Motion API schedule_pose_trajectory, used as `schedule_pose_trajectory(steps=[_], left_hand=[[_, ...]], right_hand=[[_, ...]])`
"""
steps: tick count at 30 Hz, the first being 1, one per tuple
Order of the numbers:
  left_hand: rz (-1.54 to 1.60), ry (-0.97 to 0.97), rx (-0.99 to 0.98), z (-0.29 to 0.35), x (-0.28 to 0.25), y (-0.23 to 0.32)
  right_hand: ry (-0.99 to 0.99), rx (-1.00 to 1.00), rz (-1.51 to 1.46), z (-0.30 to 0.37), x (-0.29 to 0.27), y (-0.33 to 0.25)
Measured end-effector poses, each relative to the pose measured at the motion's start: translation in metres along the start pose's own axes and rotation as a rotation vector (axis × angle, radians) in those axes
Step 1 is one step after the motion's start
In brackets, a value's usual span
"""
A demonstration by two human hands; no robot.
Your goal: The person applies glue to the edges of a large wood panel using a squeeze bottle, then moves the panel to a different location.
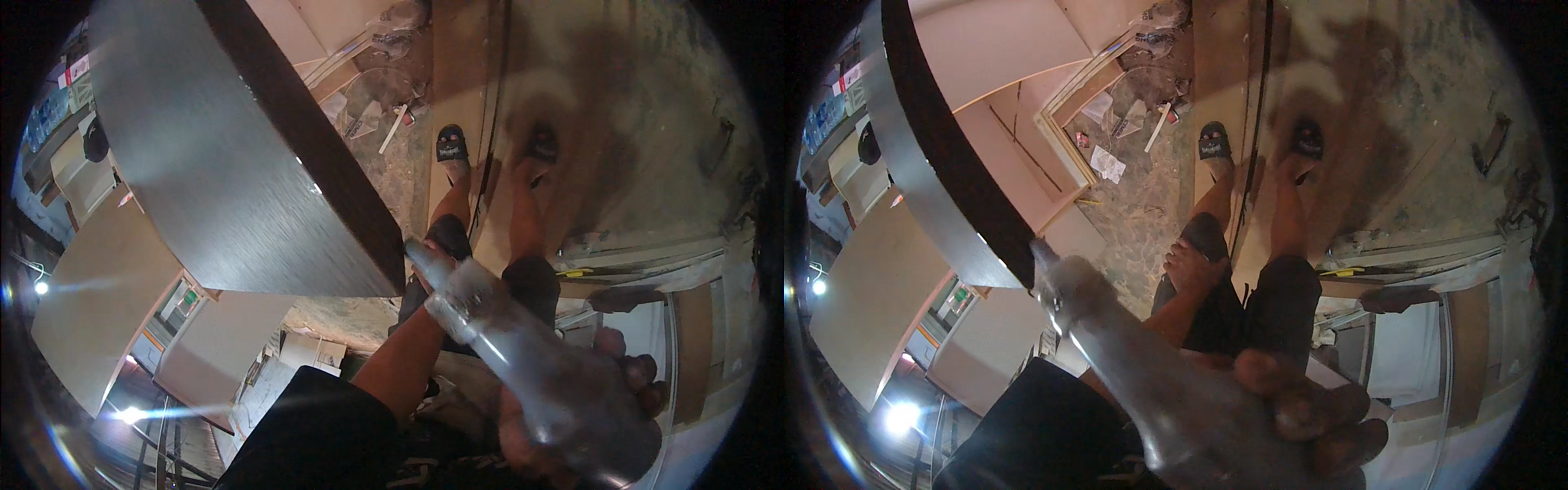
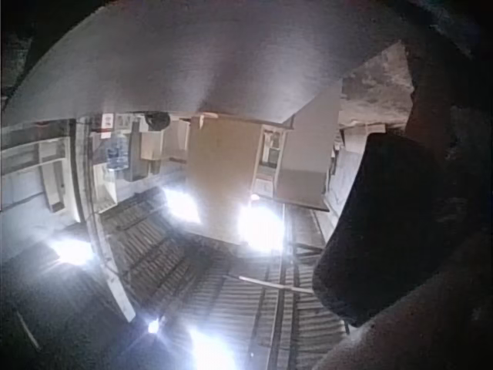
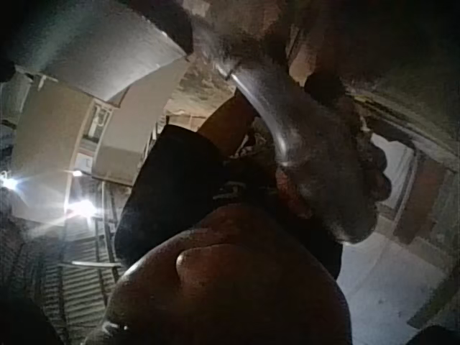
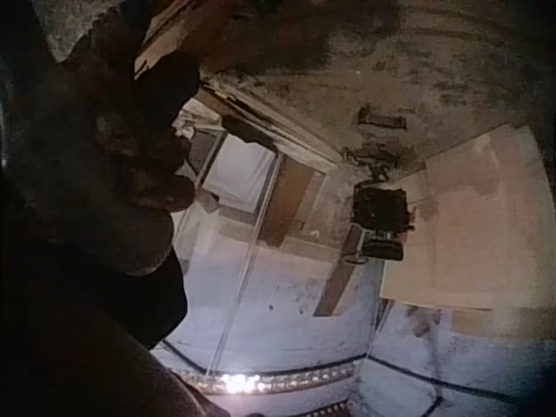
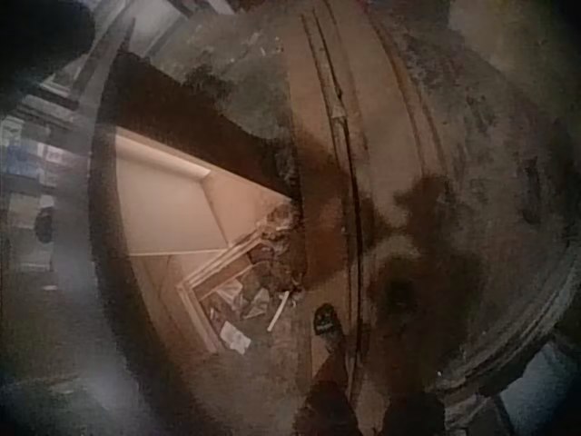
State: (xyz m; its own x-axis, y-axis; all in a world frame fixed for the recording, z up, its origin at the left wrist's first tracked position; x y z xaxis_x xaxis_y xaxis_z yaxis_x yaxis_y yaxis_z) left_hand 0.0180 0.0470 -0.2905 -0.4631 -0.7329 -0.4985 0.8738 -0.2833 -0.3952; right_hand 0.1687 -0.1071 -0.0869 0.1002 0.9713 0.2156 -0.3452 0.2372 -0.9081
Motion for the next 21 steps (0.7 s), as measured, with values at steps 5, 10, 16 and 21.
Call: schedule_pose_trajectory(steps=[5, 10, 16, 21], left_hand=[[-0.006, 0.066, 0.011, -0.001, 0.009, -0.002], [-0.01, 0.068, -0.008, -0.014, 0.023, -0.014], [-0.014, 0.034, -0.021, -0.014, 0.02, -0.013], [0.004, 0.041, 0.007, 0.002, 0.001, 0.001]], right_hand=[[0.005, -0.006, 0.005, 0.0, -0.002, -0.005], [0.007, -0.014, 0.009, 0.0, -0.003, -0.008], [0.013, -0.025, 0.021, -0.001, -0.004, -0.006], [0.016, -0.025, 0.03, -0.004, -0.004, -0.002]])
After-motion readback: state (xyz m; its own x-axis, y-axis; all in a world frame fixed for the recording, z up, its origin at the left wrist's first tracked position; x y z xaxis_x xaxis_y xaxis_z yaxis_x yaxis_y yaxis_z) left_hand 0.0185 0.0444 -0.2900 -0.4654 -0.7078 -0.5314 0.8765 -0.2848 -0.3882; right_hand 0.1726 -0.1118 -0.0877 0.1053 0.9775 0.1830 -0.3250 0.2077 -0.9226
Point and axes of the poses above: each hand's wrist, its own z-axis away from the middle knuckle, its own x-axis out of the palm, y = z × x, the point moved 2 cm from there along -z, towards the middle knuckle, and after that the axes turned 14 degrees about z, right-handed, at the moved point
